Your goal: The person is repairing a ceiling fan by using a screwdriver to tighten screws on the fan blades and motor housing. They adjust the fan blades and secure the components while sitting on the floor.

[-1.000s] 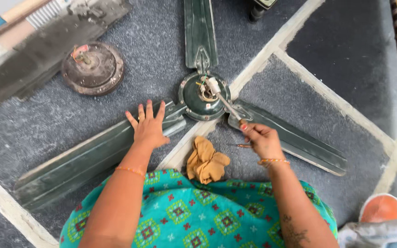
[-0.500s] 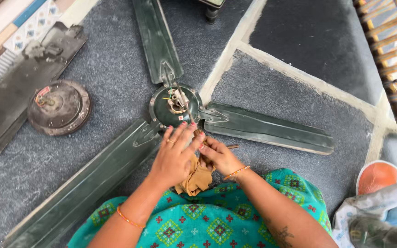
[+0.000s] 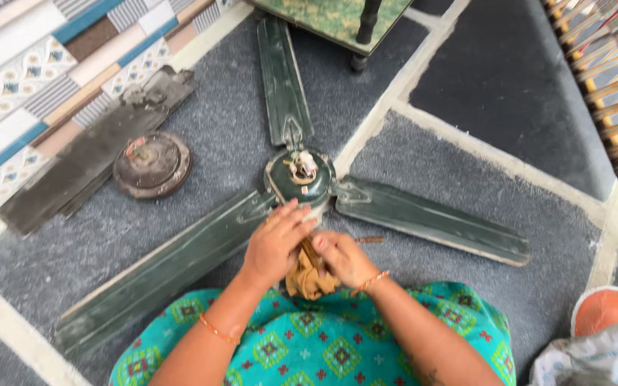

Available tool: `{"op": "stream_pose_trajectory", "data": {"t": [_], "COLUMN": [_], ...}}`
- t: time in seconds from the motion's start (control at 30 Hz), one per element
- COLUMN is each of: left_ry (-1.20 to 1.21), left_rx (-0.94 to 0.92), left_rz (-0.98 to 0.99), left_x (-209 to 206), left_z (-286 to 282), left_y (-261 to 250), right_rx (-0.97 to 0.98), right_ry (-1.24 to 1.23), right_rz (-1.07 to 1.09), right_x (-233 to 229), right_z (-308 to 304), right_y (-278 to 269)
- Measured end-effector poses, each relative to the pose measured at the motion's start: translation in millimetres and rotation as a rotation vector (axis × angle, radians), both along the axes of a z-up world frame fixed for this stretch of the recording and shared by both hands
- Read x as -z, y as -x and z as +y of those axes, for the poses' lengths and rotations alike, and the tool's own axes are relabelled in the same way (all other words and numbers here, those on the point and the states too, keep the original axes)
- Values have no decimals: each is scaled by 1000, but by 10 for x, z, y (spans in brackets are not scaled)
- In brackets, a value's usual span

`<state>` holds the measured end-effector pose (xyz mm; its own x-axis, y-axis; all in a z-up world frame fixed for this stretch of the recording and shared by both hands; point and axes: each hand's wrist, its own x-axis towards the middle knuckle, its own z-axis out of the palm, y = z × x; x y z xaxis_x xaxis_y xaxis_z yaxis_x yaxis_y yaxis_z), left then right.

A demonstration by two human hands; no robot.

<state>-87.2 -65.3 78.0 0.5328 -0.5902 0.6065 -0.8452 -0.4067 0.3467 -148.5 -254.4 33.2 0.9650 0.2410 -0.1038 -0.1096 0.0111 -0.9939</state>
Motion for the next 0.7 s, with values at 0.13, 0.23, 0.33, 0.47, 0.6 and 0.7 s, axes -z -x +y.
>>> {"op": "stream_pose_trajectory", "data": {"t": [0.13, 0.23, 0.33, 0.47, 0.6, 0.7], "left_ry": [89, 120, 136, 367, 756, 979], "left_rx": [-65, -69, -125, -244, -207, -178], "left_rz": [47, 44, 223, 238, 511, 582], "left_x": [-1, 1, 76, 154, 368, 520], "left_z": [20, 38, 102, 142, 227, 354], "left_y": [47, 13, -26, -199, -440, -708], "right_rx": [45, 31, 19, 100, 303, 406], "right_ry": [54, 158, 193, 203, 406, 541], "right_rz": [-70, -156, -189, -141, -139, -80], "right_x": [-105, -243, -293, -302, -77, 137], "right_z": [-11, 2, -43, -134, -286, -441], "right_y": [83, 46, 45, -81, -218, -412]}}
